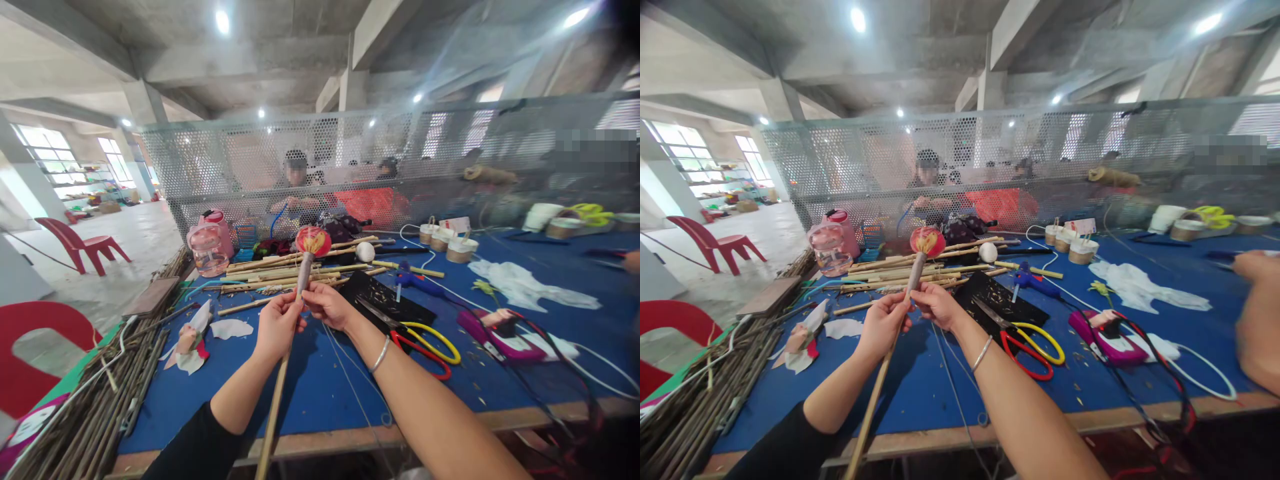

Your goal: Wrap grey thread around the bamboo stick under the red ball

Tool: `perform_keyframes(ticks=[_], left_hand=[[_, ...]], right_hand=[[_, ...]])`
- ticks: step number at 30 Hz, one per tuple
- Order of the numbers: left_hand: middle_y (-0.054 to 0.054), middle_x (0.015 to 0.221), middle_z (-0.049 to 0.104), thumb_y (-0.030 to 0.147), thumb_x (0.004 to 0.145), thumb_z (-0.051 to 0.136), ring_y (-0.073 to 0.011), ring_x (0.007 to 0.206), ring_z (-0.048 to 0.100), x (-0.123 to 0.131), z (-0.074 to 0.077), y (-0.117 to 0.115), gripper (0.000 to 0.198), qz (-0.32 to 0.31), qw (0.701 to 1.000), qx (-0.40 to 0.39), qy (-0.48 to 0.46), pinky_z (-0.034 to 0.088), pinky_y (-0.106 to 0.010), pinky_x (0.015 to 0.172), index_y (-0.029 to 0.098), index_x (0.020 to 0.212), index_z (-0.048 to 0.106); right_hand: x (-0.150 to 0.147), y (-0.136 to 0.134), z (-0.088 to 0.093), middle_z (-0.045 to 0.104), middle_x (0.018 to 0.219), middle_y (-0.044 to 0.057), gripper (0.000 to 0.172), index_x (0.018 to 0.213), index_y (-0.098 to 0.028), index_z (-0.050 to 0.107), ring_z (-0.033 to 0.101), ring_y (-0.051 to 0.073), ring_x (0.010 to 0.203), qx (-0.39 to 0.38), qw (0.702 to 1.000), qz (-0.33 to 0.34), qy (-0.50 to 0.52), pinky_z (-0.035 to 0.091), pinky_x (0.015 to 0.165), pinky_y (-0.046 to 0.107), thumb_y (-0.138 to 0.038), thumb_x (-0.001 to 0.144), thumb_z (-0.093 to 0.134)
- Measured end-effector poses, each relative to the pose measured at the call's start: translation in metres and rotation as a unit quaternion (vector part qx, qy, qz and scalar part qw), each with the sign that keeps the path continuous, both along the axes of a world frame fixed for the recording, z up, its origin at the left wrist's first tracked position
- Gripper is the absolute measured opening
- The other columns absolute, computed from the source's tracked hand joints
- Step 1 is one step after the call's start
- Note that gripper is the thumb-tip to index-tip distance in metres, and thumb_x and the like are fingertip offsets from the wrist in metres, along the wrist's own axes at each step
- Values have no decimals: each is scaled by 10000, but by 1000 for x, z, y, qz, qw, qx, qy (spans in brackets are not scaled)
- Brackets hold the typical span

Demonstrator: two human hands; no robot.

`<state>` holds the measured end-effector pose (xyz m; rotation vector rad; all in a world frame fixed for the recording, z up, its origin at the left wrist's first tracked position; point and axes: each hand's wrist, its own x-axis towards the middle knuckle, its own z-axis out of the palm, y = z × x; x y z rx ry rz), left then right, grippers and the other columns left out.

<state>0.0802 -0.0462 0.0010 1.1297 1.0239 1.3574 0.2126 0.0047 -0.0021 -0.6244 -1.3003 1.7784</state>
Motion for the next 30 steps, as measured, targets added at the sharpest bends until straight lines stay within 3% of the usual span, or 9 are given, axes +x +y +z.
perform_keyframes(ticks=[6, 11, 13, 17, 22, 30], left_hand=[[-32, 708, 644, 451, 665, 653, -78, 454, 553, 0, 5, -3, 407, -54, 997, -40, -23, 429, -181, 412, 126, 897, 572], [33, 562, 564, 368, 694, 647, -81, 394, 507, 0, -2, -2, 343, 18, 993, -12, 119, 371, -164, 342, 150, 945, 568], [36, 561, 553, 364, 710, 635, -73, 389, 489, -1, -4, -2, 332, 27, 991, 3, 134, 354, -158, 332, 148, 954, 571], [-13, 724, 617, 413, 737, 604, -56, 418, 495, -1, -2, -2, 348, -16, 996, 16, 81, 351, -155, 334, 133, 939, 566], [-27, 745, 623, 434, 722, 614, -52, 419, 502, 1, -2, 0, 364, -59, 998, 27, 9, 365, -159, 351, 120, 896, 554], [-1, 698, 615, 423, 703, 620, -30, 360, 439, 0, 2, -1, 342, -54, 998, 19, -9, 297, -153, 308, 128, 859, 550]], right_hand=[[-3, -1, -1, 482, 491, -47, 327, 725, -144, 547, 312, 40, 357, -3, 999, -38, 3, 136, 358, 193, -382, 616, 743], [-9, -3, -2, 446, 429, -71, 319, 709, -142, 532, 221, 24, 316, 11, 997, -66, -46, 75, 342, 209, -382, 633, 727], [-8, -3, -1, 446, 431, -74, 310, 730, -140, 538, 205, 21, 315, 15, 998, -53, -40, 61, 342, 211, -382, 650, 714], [-2, -1, 1, 466, 449, -68, 302, 792, -136, 573, 246, 23, 325, -3, 1000, -9, 3, 60, 348, 198, -352, 639, 718], [-1, -1, 2, 556, 551, -33, 345, 841, -136, 592, 399, 40, 374, -25, 999, -25, 15, 106, 347, 174, -332, 604, 750], [-1, 6, -2, 455, 449, -77, 329, 855, -129, 590, 266, 21, 326, -7, 1000, -2, 9, 123, 332, 171, -332, 640, 735]])
